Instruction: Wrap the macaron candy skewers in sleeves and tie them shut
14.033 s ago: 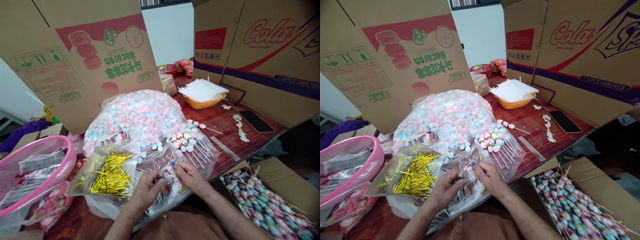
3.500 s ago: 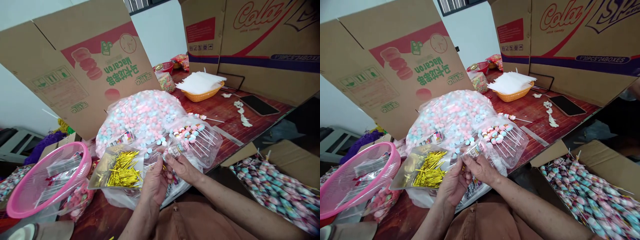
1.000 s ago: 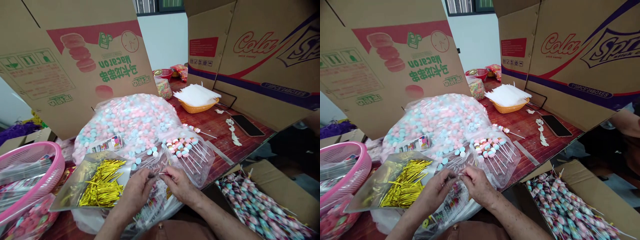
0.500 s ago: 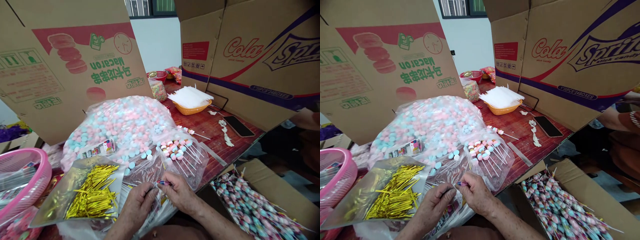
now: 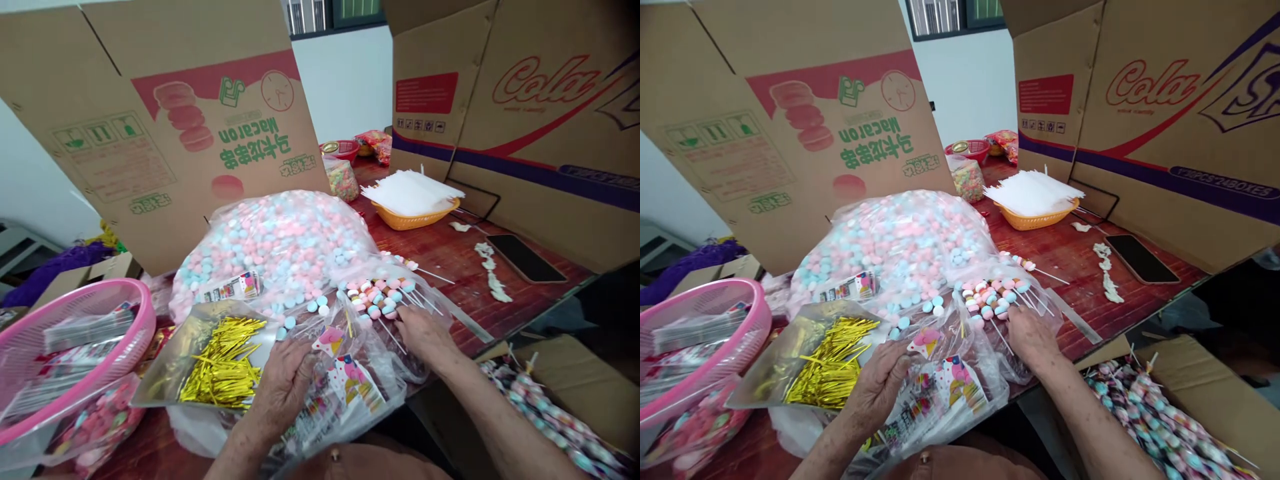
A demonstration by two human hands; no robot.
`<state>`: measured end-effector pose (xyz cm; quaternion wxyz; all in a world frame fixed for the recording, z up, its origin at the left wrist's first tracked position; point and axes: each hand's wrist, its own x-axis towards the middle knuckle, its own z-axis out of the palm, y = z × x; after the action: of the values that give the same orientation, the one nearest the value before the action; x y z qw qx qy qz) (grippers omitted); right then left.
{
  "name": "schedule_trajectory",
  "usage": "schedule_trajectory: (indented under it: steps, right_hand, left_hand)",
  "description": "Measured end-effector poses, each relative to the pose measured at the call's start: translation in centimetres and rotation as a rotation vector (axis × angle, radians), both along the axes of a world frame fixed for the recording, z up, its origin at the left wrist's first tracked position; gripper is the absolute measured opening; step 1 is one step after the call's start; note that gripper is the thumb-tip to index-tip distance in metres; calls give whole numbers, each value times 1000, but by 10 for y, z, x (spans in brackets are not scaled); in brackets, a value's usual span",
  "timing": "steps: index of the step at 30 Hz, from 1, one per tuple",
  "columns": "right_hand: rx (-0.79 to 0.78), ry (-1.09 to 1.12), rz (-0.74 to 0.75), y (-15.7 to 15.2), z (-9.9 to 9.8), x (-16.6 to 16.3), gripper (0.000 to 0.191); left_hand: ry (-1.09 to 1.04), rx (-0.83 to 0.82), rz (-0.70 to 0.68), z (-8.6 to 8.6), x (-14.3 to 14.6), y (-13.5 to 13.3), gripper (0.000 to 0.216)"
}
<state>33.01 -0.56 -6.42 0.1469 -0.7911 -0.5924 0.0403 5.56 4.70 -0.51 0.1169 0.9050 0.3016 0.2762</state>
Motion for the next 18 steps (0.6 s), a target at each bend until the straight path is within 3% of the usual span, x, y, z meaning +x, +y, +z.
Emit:
schedule_trajectory:
  steps: [5, 8, 12, 15, 18]
  right_hand:
    - [18, -22, 60, -20, 4, 18, 23]
    - [179, 38, 119, -44, 28, 39, 22]
    - [467, 138, 388, -70, 67, 40, 21]
    - [469, 33, 535, -73, 84, 29, 23]
    - [439, -17, 599, -69, 88, 26, 24]
  left_hand:
    - [51, -2, -44, 2, -9, 3, 30]
    - [58, 6, -70, 4, -11, 4, 29]
    - [91, -26, -139, 8, -8, 6, 30]
    - [120, -41, -176, 12, -5, 6, 32]
    - [169, -66, -178, 17, -5, 6, 33]
